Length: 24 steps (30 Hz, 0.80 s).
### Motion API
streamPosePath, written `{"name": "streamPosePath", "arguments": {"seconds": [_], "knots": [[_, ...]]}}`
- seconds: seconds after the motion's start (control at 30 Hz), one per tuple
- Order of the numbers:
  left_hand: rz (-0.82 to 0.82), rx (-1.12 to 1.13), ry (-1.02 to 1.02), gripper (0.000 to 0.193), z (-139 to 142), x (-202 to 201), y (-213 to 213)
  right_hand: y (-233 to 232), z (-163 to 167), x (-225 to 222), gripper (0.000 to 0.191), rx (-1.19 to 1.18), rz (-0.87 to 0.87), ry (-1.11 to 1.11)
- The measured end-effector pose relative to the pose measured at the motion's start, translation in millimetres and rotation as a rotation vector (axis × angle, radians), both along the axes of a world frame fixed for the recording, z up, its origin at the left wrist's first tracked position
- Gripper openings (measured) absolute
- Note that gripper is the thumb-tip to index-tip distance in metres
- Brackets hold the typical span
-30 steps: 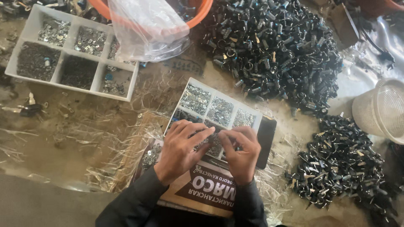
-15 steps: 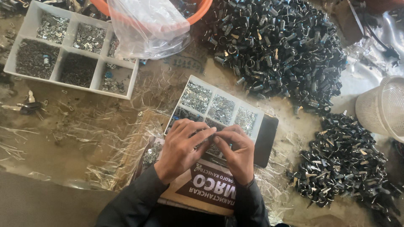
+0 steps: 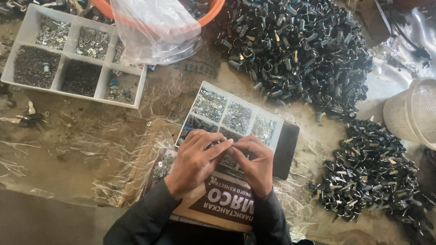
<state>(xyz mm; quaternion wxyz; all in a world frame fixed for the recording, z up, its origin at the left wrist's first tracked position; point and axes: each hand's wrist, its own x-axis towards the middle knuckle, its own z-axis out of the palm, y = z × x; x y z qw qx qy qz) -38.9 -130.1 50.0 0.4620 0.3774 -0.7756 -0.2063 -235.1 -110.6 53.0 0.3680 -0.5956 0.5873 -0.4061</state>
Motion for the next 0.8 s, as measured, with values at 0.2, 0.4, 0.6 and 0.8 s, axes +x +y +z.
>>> {"name": "streamPosePath", "arguments": {"seconds": [0.2, 0.4, 0.6, 0.8], "knots": [[-0.013, 0.044, 0.089, 0.040, 3.5, 0.8, -0.2, -1.6, -13.5, -16.8, 0.005, 0.053, 0.021, -0.324], [0.023, 0.044, 0.142, 0.039, 5.7, -0.2, 0.4, 2.6, -4.6, -16.6, 0.009, 0.056, 0.018, -0.216], [0.023, 0.026, 0.123, 0.036, 4.9, -0.1, 0.2, 5.1, 9.8, -0.4, 0.009, -0.033, 0.040, -0.171], [0.014, 0.007, 0.111, 0.030, 5.0, -2.5, -0.8, 4.0, 12.8, 3.7, 0.007, -0.070, 0.018, -0.099]]}}
